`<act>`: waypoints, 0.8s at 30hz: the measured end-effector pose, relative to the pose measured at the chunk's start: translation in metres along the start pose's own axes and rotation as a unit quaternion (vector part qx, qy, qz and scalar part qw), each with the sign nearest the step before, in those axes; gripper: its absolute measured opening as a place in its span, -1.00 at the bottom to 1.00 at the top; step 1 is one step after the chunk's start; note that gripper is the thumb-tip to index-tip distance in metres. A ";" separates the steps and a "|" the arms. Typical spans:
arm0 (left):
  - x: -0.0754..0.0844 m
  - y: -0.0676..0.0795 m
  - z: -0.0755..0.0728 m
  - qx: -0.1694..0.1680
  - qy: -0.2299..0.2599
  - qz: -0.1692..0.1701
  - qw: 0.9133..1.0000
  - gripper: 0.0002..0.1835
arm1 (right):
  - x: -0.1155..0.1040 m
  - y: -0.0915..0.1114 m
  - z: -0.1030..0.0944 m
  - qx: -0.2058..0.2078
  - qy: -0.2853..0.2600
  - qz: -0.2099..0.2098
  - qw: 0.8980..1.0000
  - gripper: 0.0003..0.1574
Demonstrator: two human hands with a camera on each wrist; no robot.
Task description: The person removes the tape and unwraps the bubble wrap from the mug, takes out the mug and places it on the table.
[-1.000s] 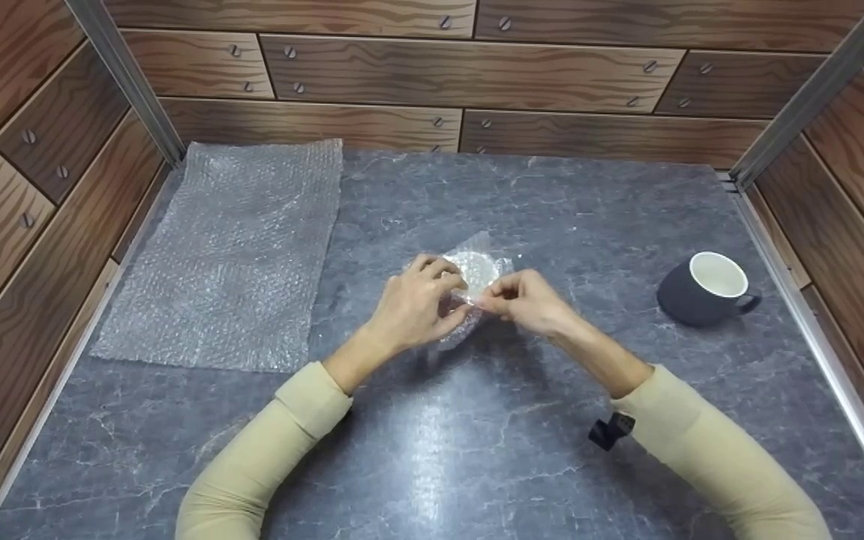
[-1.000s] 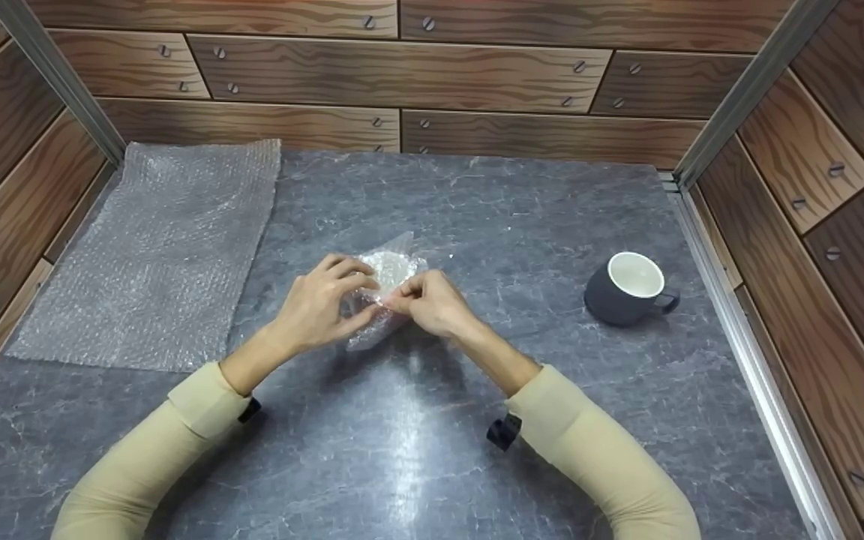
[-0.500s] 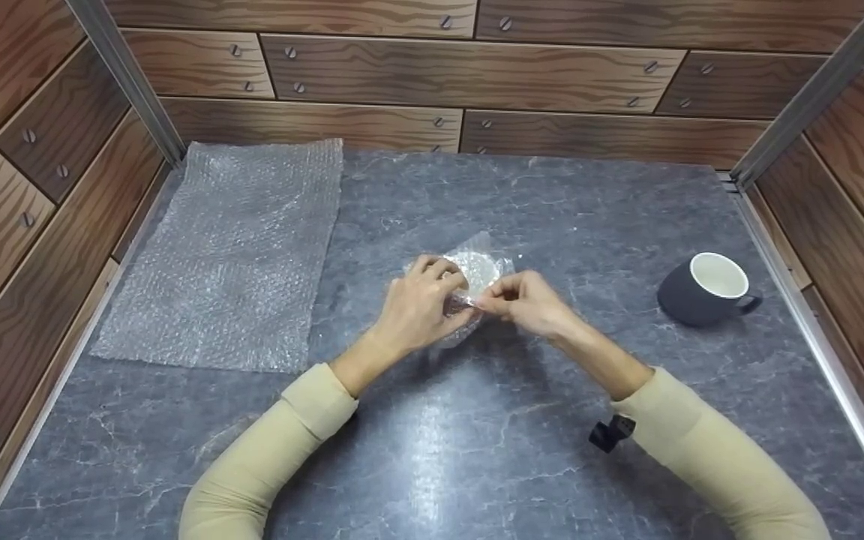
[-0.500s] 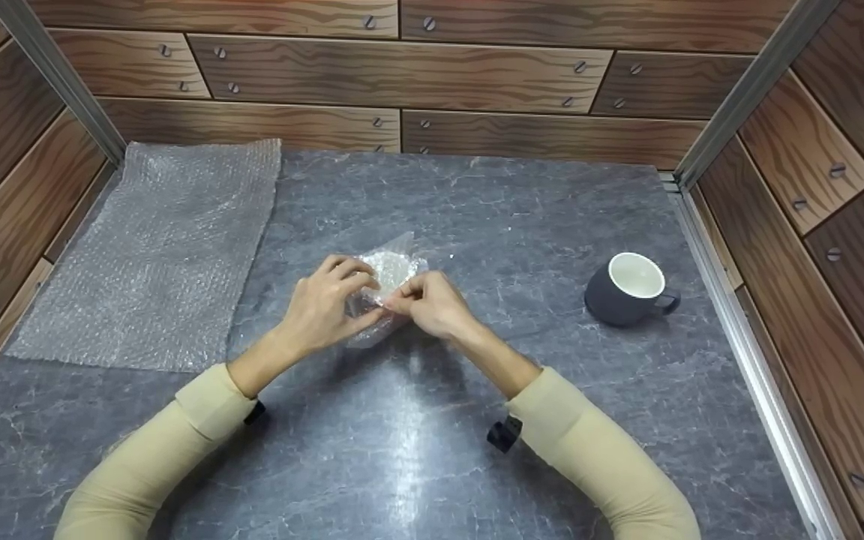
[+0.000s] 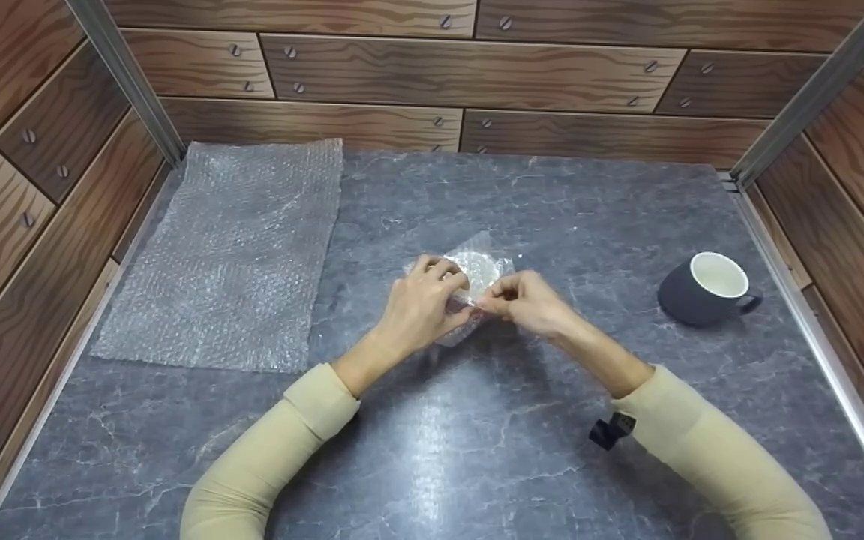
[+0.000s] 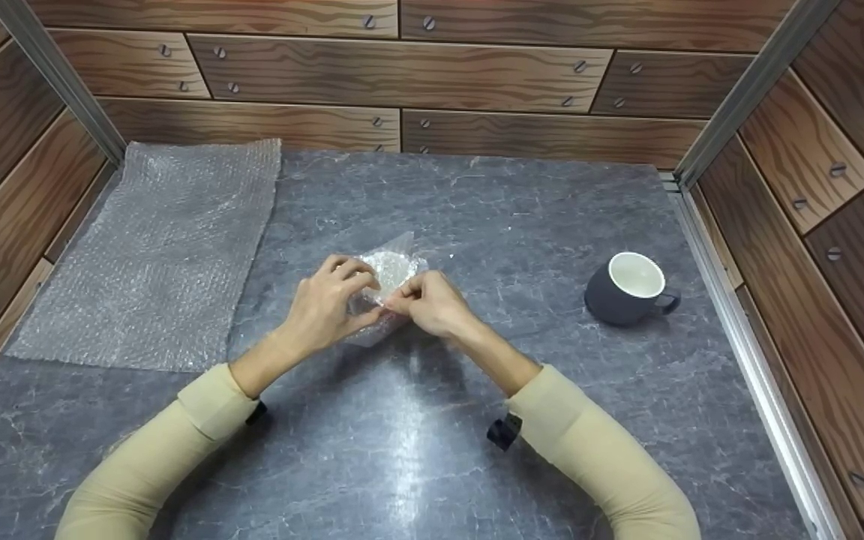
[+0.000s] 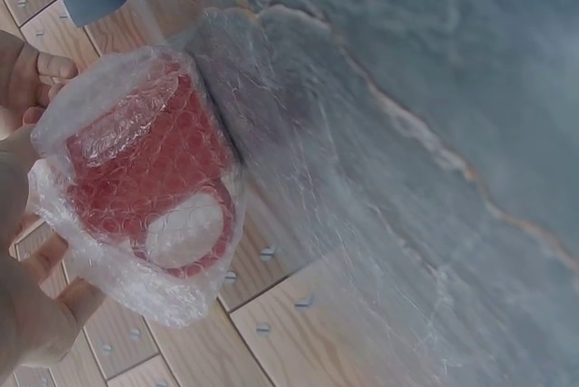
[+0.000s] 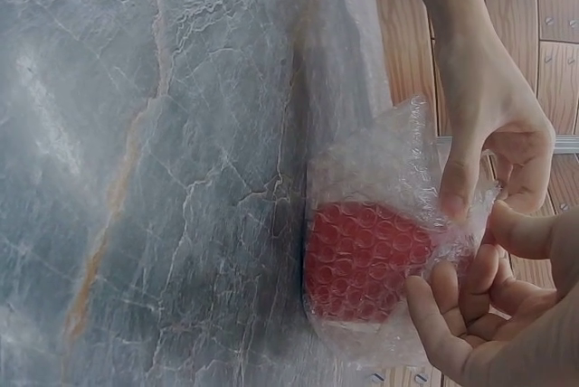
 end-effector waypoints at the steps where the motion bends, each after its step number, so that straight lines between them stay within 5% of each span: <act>1: 0.000 0.000 0.000 0.000 -0.001 0.000 1.000 -0.69 | 0.000 0.000 0.000 0.000 0.000 0.000 1.000 -0.87; 24: -0.001 0.000 -0.001 -0.005 -0.017 0.005 1.000 -0.68 | 0.008 0.003 -0.006 0.033 0.022 -0.075 0.996 -0.76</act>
Point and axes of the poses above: each hand's wrist, its own y-axis away from the middle knuckle, its own z-axis out of the palm, x = y × z, the point moved 6 cm from there along -y, towards the middle knuckle, and after that the axes turned 15 degrees about -z, right-handed, at the moved point
